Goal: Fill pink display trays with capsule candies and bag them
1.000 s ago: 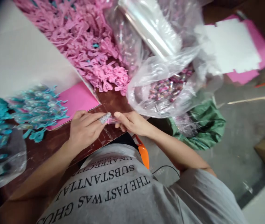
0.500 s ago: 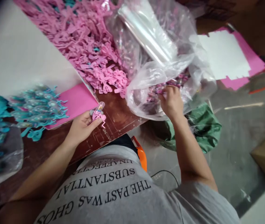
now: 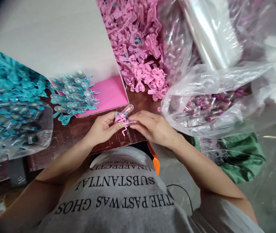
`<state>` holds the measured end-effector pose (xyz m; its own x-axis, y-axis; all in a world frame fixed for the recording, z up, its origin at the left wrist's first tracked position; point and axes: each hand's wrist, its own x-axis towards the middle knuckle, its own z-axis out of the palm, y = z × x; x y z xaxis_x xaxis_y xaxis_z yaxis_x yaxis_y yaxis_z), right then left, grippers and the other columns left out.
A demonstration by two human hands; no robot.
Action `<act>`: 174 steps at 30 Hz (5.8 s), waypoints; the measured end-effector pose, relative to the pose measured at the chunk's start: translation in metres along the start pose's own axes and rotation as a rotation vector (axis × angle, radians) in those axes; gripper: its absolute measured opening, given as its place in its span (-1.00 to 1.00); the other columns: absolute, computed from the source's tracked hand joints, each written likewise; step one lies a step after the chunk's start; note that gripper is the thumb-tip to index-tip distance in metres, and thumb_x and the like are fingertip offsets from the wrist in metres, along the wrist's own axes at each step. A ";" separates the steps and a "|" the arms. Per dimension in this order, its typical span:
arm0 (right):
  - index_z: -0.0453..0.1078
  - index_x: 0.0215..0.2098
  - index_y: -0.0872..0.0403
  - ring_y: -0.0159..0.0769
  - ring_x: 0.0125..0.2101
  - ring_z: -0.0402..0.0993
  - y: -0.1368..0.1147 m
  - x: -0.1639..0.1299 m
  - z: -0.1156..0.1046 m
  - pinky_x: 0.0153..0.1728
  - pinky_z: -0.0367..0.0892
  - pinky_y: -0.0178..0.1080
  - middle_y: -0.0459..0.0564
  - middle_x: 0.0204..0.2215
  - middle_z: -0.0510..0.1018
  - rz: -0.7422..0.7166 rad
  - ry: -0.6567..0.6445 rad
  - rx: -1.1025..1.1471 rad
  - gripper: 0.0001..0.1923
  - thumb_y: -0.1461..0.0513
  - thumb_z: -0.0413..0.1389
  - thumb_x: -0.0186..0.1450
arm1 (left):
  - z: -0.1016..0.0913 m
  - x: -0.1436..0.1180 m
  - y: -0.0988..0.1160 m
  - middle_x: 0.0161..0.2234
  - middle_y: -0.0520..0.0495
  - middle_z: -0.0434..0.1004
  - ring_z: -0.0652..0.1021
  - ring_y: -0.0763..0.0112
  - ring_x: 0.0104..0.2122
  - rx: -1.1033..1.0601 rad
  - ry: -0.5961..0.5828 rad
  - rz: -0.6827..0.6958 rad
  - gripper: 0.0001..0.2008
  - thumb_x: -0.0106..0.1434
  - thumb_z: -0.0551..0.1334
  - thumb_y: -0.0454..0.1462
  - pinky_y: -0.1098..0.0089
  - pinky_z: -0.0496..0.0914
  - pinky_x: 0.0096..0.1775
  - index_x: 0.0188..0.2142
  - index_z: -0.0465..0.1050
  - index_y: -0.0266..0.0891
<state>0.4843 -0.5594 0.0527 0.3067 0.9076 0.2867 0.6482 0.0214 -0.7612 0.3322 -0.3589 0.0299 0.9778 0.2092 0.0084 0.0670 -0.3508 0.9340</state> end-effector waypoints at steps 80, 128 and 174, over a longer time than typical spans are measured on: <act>0.51 0.09 0.12 0.24 0.07 0.55 0.106 -0.109 -0.080 -0.06 0.52 0.12 0.39 0.13 0.55 0.948 0.250 -0.754 -0.63 0.12 0.08 0.43 | 0.032 0.199 -0.032 -0.14 -0.29 0.65 0.55 -0.10 0.13 0.888 -0.156 0.451 -0.65 0.52 -0.02 -0.32 -0.24 0.22 0.28 -0.14 0.57 -0.17; 0.48 0.00 0.06 0.12 0.10 0.53 0.098 -0.126 -0.080 0.08 0.49 0.17 0.30 0.06 0.58 0.838 0.540 -0.739 -0.69 0.05 0.13 0.41 | 0.036 0.048 0.010 -0.29 0.00 0.62 0.58 0.38 -0.29 -0.085 -0.079 -0.145 -0.72 0.35 0.41 -0.05 0.39 0.45 -0.20 -0.24 0.50 -0.20; 0.52 -0.37 -0.04 0.02 -0.04 0.62 0.040 0.199 -0.034 -0.05 0.54 0.04 -0.05 -0.35 0.62 0.041 -0.250 -0.492 -0.67 -0.07 0.38 0.34 | -0.150 0.074 -0.011 0.27 -0.29 0.57 0.52 -0.10 0.32 0.863 0.051 0.144 -0.65 0.57 0.11 -0.07 -0.13 0.27 0.42 -0.09 0.59 -0.21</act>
<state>0.5946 -0.3922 0.0989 0.2025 0.9768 0.0701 0.9069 -0.1601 -0.3897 0.3745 -0.2029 0.0733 0.9797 0.1429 0.1405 0.0904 -0.9408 0.3266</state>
